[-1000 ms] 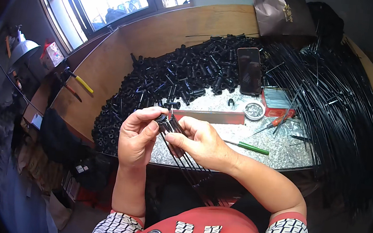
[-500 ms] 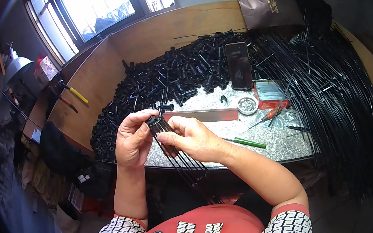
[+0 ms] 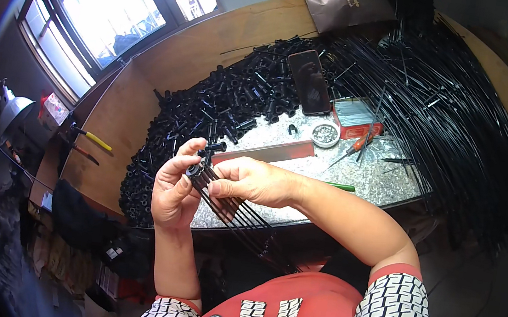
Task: Assembling hairbrushes by inserting pins into the base.
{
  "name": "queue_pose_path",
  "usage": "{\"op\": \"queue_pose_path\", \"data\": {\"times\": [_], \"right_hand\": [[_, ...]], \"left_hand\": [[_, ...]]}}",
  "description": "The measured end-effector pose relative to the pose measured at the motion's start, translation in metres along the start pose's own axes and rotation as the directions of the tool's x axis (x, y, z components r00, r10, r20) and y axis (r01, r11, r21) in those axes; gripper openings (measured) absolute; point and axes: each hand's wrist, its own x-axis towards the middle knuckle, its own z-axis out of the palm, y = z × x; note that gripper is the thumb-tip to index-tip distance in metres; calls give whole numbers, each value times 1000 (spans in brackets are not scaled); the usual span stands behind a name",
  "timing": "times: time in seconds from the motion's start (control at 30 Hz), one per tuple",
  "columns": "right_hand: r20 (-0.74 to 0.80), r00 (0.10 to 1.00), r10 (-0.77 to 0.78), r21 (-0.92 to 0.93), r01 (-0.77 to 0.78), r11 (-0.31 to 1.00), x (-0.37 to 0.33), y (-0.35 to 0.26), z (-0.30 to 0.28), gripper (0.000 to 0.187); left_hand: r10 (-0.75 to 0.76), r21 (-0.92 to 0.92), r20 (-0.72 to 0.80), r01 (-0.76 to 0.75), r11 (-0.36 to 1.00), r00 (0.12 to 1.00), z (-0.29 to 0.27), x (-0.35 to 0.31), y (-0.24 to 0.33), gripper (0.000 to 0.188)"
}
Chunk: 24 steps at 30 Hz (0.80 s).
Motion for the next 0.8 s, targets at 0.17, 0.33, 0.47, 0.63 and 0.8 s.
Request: {"op": "queue_pose_path", "data": {"times": [0.17,0.33,0.47,0.63,0.8], "right_hand": [[64,998,-8,25,6,1000,-1,0,5,34],[-63,996,-57,-107,50,993,-6,-6,11,26],[-399,876,-270,-362,120,924,-9,-15,23,24],[-299,704,-644,-885,47,463,-7,-9,33,34],[-295,788,-541,-799,108,592,-9,-2,29,28]], "left_hand": [[-22,-68,204,36,997,979,-14,6,0,29],[-63,-29,170,68,997,983,-1,12,6,36],[-103,139,-244,140,980,964,20,10,21,45],[90,694,-306,157,703,948,40,3,21,34],[164,814,-229,97,572,959,39,1,27,30]]}}
